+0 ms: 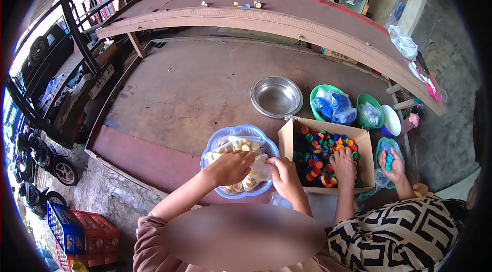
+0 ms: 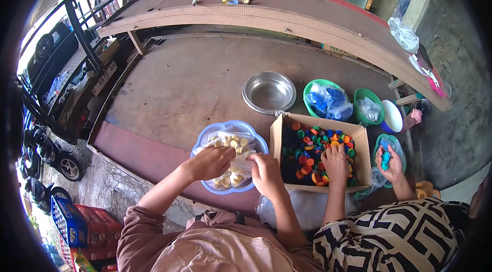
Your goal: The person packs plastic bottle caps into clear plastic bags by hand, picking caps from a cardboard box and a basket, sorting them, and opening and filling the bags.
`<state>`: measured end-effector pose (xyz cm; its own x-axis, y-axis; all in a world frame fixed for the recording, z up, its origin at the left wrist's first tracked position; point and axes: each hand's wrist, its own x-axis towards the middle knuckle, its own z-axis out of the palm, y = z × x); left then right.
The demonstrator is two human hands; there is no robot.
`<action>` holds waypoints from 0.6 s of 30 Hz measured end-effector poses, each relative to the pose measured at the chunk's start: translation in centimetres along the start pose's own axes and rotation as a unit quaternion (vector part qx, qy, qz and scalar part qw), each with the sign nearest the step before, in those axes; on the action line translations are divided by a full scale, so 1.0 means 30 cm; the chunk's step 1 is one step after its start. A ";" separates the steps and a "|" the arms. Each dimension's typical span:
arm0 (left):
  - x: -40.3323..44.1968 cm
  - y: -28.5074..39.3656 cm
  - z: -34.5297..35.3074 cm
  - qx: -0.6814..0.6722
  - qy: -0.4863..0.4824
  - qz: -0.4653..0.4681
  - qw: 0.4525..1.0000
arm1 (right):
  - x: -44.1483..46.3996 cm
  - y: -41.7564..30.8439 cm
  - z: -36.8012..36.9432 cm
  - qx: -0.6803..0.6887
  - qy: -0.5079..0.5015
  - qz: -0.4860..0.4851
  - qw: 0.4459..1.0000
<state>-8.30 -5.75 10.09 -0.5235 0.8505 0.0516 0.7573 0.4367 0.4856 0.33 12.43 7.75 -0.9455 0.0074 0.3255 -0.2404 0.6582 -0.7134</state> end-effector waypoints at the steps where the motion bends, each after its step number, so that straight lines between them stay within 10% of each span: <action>1: 0.000 -0.008 0.018 0.001 0.009 0.004 1.000 | 0.003 -0.011 -0.003 -0.076 -0.009 -0.027 0.997; 18: -0.025 0.018 -0.068 -0.110 -0.135 -0.024 0.984 | 0.019 0.010 0.025 0.103 -0.150 0.017 0.983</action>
<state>-8.29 -6.76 12.10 -0.4108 0.8905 -0.1956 0.6165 0.4293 0.6600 -0.43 12.06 7.25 -0.9685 -0.2158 0.1246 -0.2183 0.4940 -0.8416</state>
